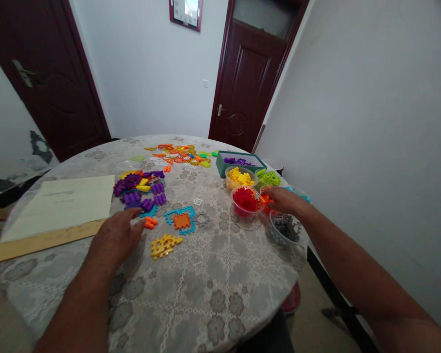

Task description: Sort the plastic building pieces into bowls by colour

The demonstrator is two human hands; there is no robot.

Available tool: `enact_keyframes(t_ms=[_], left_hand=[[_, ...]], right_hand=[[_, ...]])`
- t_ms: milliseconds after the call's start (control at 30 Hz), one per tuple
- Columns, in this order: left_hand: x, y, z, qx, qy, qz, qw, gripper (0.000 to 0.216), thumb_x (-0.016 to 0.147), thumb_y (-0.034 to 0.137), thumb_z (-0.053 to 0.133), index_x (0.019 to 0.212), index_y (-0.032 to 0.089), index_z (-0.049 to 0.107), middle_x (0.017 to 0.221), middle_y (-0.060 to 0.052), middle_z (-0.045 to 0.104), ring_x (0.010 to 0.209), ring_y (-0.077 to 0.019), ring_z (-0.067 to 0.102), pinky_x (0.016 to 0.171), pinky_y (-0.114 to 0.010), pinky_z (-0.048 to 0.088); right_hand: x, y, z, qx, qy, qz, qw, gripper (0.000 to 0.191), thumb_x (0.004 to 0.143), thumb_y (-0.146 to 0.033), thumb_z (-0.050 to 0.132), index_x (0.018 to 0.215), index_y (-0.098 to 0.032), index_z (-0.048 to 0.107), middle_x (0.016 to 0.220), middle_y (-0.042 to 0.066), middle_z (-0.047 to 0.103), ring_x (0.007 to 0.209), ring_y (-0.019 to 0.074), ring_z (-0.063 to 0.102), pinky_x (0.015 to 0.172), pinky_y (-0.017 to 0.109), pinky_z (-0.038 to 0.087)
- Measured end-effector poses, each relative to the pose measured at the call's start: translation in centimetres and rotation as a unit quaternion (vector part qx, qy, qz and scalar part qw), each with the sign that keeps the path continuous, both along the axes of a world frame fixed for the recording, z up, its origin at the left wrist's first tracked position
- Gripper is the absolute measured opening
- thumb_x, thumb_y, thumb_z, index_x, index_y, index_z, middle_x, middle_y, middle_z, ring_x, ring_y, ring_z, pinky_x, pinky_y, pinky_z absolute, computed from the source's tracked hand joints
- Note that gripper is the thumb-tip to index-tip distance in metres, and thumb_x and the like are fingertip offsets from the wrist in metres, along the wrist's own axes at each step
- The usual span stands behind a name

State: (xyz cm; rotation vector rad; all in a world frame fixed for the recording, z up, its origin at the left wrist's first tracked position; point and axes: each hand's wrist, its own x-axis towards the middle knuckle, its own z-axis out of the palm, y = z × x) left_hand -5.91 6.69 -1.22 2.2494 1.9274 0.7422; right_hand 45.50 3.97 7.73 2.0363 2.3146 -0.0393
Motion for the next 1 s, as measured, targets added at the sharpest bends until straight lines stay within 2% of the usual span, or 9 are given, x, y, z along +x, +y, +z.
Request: enact_keyframes(t_ms=[100, 200, 367, 467, 567, 667, 767, 867, 1000], left_hand=[[-0.2, 0.1, -0.1, -0.001, -0.014, -0.004, 1.0, 0.043, 0.096, 0.045, 0.048, 0.124, 0.018, 0.068, 0.121, -0.017, 0.076, 0.11, -0.0377, 0.072, 0.098, -0.056, 0.057], [-0.3, 0.2, -0.2, 0.015, -0.025, 0.001, 1.0, 0.042, 0.094, 0.045, 0.049, 0.122, 0.021, 0.068, 0.119, -0.019, 0.075, 0.111, -0.0408, 0.072, 0.096, -0.06, 0.057], [-0.8, 0.9, -0.9, 0.019, -0.013, 0.0, 1.0, 0.049, 0.094, 0.046, 0.045, 0.128, 0.017, 0.066, 0.124, -0.025, 0.072, 0.12, -0.0444, 0.068, 0.099, -0.062, 0.055], [-1.0, 1.5, -1.6, 0.032, -0.018, -0.002, 0.999, 0.046, 0.093, 0.046, 0.047, 0.126, 0.02, 0.066, 0.122, -0.021, 0.073, 0.12, -0.0441, 0.068, 0.1, -0.063, 0.055], [-1.0, 1.8, -2.0, 0.042, -0.029, 0.003, 0.999, 0.044, 0.091, 0.045, 0.05, 0.124, 0.022, 0.068, 0.124, -0.018, 0.073, 0.12, -0.0436, 0.069, 0.102, -0.062, 0.055], [-0.6, 1.5, -1.9, 0.021, -0.025, 0.014, 0.999, 0.046, 0.093, 0.041, 0.05, 0.128, 0.019, 0.069, 0.13, -0.021, 0.071, 0.122, -0.0416, 0.068, 0.106, -0.058, 0.053], [0.0, 0.9, -1.4, 0.003, -0.014, 0.018, 1.0, 0.05, 0.094, 0.035, 0.049, 0.137, 0.015, 0.066, 0.138, -0.02, 0.068, 0.129, -0.0359, 0.065, 0.112, -0.051, 0.05], [0.6, 0.5, -1.1, -0.01, -0.003, 0.015, 1.0, 0.05, 0.094, 0.026, 0.05, 0.141, 0.013, 0.064, 0.14, -0.018, 0.068, 0.132, -0.0309, 0.063, 0.115, -0.044, 0.047], [1.2, 0.3, -1.2, 0.003, 0.026, 0.004, 1.0, 0.053, 0.094, 0.019, 0.052, 0.145, 0.012, 0.062, 0.143, -0.017, 0.066, 0.133, -0.0289, 0.061, 0.116, -0.042, 0.046]], right_hand=[[0.6, 0.0, -0.2, 0.004, -0.005, 0.004, 1.0, 0.035, 0.085, -0.014, 0.067, 0.12, -0.016, 0.072, 0.115, 0.013, 0.076, 0.102, 0.0243, 0.07, 0.088, 0.03, 0.05], [2.0, -0.6, 0.6, 0.042, 0.022, -0.005, 0.999, 0.038, 0.088, -0.022, 0.069, 0.126, -0.017, 0.069, 0.116, 0.012, 0.075, 0.1, 0.0231, 0.07, 0.087, 0.029, 0.051], [5.1, -1.4, 1.8, 0.106, -0.005, -0.126, 0.986, 0.039, 0.089, -0.026, 0.069, 0.127, -0.016, 0.07, 0.116, 0.014, 0.075, 0.098, 0.0236, 0.07, 0.084, 0.029, 0.051], [6.0, -1.8, 1.2, 0.099, -0.02, -0.154, 0.983, 0.042, 0.091, -0.022, 0.066, 0.132, -0.015, 0.069, 0.118, 0.015, 0.076, 0.101, 0.0238, 0.071, 0.088, 0.03, 0.051], [5.4, -2.5, 0.5, 0.138, -0.009, -0.164, 0.977, 0.041, 0.095, -0.019, 0.057, 0.134, -0.013, 0.068, 0.119, 0.017, 0.076, 0.102, 0.0242, 0.072, 0.093, 0.033, 0.052], [2.3, -3.8, -0.2, 0.212, 0.027, -0.116, 0.97, 0.034, 0.096, -0.018, 0.053, 0.124, -0.013, 0.072, 0.118, 0.016, 0.076, 0.106, 0.026, 0.071, 0.099, 0.037, 0.052], [-3.1, -5.7, -1.0, 0.252, 0.116, -0.016, 0.961, 0.028, 0.098, -0.021, 0.053, 0.118, -0.017, 0.073, 0.117, 0.014, 0.075, 0.105, 0.0261, 0.071, 0.095, 0.038, 0.054], [-9.6, -7.7, -1.9, 0.156, 0.217, 0.105, 0.958, 0.024, 0.102, -0.026, 0.055, 0.118, -0.023, 0.071, 0.106, 0.009, 0.076, 0.089, 0.0221, 0.071, 0.081, 0.034, 0.055], [-16.7, -8.5, -3.0, 0.029, 0.267, 0.26, 0.927, 0.021, 0.103, -0.024, 0.055, 0.119, -0.024, 0.069, 0.104, 0.006, 0.074, 0.083, 0.0188, 0.069, 0.078, 0.033, 0.054]])
